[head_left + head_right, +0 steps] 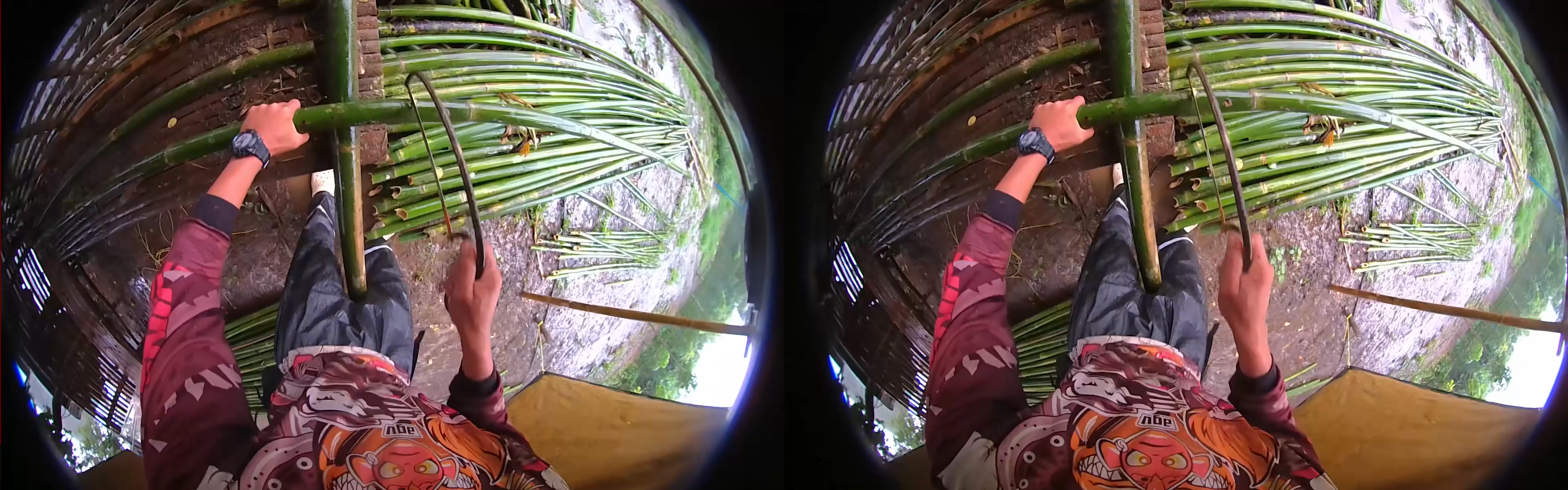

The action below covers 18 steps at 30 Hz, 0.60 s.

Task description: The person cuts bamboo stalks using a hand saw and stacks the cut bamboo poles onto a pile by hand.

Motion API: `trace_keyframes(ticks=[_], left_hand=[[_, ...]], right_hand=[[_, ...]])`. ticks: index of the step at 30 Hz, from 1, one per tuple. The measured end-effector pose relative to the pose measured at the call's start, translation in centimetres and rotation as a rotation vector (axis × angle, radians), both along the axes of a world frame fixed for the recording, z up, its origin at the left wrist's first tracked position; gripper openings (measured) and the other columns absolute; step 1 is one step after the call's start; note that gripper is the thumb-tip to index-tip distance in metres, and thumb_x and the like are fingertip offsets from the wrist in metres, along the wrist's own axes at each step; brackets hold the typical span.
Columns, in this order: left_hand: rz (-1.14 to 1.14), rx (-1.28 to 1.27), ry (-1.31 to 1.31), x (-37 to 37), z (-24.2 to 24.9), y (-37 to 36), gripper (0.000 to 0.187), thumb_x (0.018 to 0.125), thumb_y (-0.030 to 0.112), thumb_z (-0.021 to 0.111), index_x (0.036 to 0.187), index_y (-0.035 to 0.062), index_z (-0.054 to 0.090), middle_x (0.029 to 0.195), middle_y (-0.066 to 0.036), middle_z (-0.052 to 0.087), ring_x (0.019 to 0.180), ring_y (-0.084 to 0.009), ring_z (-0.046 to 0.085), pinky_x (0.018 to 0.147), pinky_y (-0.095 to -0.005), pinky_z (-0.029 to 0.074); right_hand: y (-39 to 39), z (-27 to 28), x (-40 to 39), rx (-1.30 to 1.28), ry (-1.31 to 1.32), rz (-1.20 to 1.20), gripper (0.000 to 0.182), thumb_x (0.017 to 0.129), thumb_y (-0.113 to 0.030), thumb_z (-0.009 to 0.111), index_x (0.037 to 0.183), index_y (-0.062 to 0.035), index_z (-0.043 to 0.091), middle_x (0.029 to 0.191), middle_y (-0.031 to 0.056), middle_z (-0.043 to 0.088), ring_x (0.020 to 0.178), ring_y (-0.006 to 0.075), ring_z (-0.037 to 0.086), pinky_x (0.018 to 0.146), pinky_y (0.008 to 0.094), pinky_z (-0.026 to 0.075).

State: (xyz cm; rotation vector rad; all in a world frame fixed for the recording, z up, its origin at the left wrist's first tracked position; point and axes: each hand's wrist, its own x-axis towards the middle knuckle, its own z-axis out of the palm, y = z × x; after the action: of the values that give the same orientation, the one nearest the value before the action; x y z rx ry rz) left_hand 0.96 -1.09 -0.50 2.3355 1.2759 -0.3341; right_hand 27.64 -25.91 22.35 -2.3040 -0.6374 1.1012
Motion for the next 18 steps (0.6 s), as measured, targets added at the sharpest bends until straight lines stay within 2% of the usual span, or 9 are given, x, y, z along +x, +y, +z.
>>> trace_keyframes(ticks=[2,3,4,7,8,10,11,15,18], left_hand=[[-0.013,-0.004,-0.019,0.0,-0.9,-0.7,0.050,0.074,0.046,0.075,0.109,0.0116,0.067,0.094,-0.019,0.075,0.088,-0.0379,0.073,0.079,-0.0508,0.059],[-0.043,-0.082,0.045,0.2,-0.8,-0.8,0.054,0.072,0.047,0.075,0.112,0.0117,0.066,0.096,-0.019,0.074,0.089,-0.0385,0.072,0.080,-0.0510,0.058],[-0.068,-0.102,0.111,0.3,-0.5,1.4,0.058,0.070,0.048,0.076,0.115,0.0118,0.065,0.098,-0.019,0.074,0.090,-0.0391,0.072,0.080,-0.0513,0.058],[-0.164,0.209,-0.195,-1.1,-1.3,-0.5,0.054,0.072,0.040,0.079,0.114,0.0105,0.062,0.101,-0.012,0.069,0.093,-0.0335,0.067,0.080,-0.0467,0.054],[-0.232,0.417,-0.296,-0.9,-0.9,-0.4,0.051,0.072,0.037,0.081,0.112,0.0106,0.062,0.100,-0.009,0.067,0.095,-0.0308,0.064,0.081,-0.0444,0.052],[-0.123,0.566,-0.249,0.1,-0.7,-1.7,0.051,0.066,0.034,0.085,0.106,0.0110,0.063,0.097,-0.005,0.062,0.097,-0.0269,0.059,0.083,-0.0412,0.048],[0.005,0.604,-0.117,0.5,-1.5,-2.7,0.049,0.062,0.030,0.088,0.100,0.0121,0.063,0.096,-0.005,0.063,0.094,-0.0271,0.061,0.081,-0.0431,0.049],[0.099,0.488,-0.156,0.7,-2.0,-3.0,0.041,0.066,0.029,0.085,0.095,0.0131,0.062,0.093,-0.004,0.067,0.088,-0.0278,0.066,0.076,-0.0437,0.053],[0.086,0.393,-0.174,0.7,-1.9,-1.9,0.039,0.068,0.030,0.084,0.095,0.0120,0.062,0.090,-0.006,0.069,0.083,-0.0306,0.069,0.072,-0.0447,0.056]], right_hand=[[5.6,-8.0,0.7,0.129,-0.259,0.203,0.028,0.105,-0.024,0.053,0.095,0.0008,0.060,0.065,0.0160,0.054,0.057,0.0248,0.052,0.057,0.0381,0.043],[8.3,-9.9,0.7,0.167,-0.233,0.223,0.029,0.105,-0.025,0.053,0.093,0.0012,0.058,0.067,0.0190,0.055,0.058,0.0300,0.053,0.057,0.0402,0.043],[11.6,-11.2,0.5,0.264,-0.214,0.240,0.031,0.105,-0.026,0.054,0.091,0.0016,0.057,0.068,0.0221,0.057,0.059,0.0352,0.053,0.058,0.0423,0.043],[11.9,-10.3,0.3,0.230,-0.114,0.143,0.033,0.105,-0.028,0.054,0.091,0.0013,0.056,0.069,0.0241,0.058,0.060,0.0385,0.055,0.058,0.0442,0.043],[12.0,-10.0,0.1,0.253,-0.122,0.139,0.033,0.105,-0.028,0.054,0.091,0.0013,0.056,0.069,0.0241,0.058,0.060,0.0385,0.055,0.058,0.0442,0.043],[11.8,-9.9,-0.2,0.171,-0.131,0.133,0.033,0.105,-0.029,0.054,0.090,0.0008,0.055,0.066,0.0222,0.057,0.056,0.0355,0.053,0.057,0.0449,0.043],[11.6,-10.7,-0.5,0.238,-0.186,0.164,0.031,0.106,-0.028,0.055,0.090,-0.0003,0.055,0.062,0.0181,0.053,0.053,0.0275,0.049,0.053,0.0420,0.040],[8.7,-12.6,-0.4,0.311,-0.106,0.091,0.029,0.106,-0.027,0.055,0.089,-0.0029,0.053,0.060,0.0136,0.049,0.052,0.0189,0.045,0.050,0.0374,0.037],[7.6,-15.1,-0.1,0.366,-0.098,0.095,0.029,0.106,-0.027,0.055,0.089,-0.0033,0.053,0.060,0.0140,0.050,0.051,0.0224,0.046,0.050,0.0385,0.038]])
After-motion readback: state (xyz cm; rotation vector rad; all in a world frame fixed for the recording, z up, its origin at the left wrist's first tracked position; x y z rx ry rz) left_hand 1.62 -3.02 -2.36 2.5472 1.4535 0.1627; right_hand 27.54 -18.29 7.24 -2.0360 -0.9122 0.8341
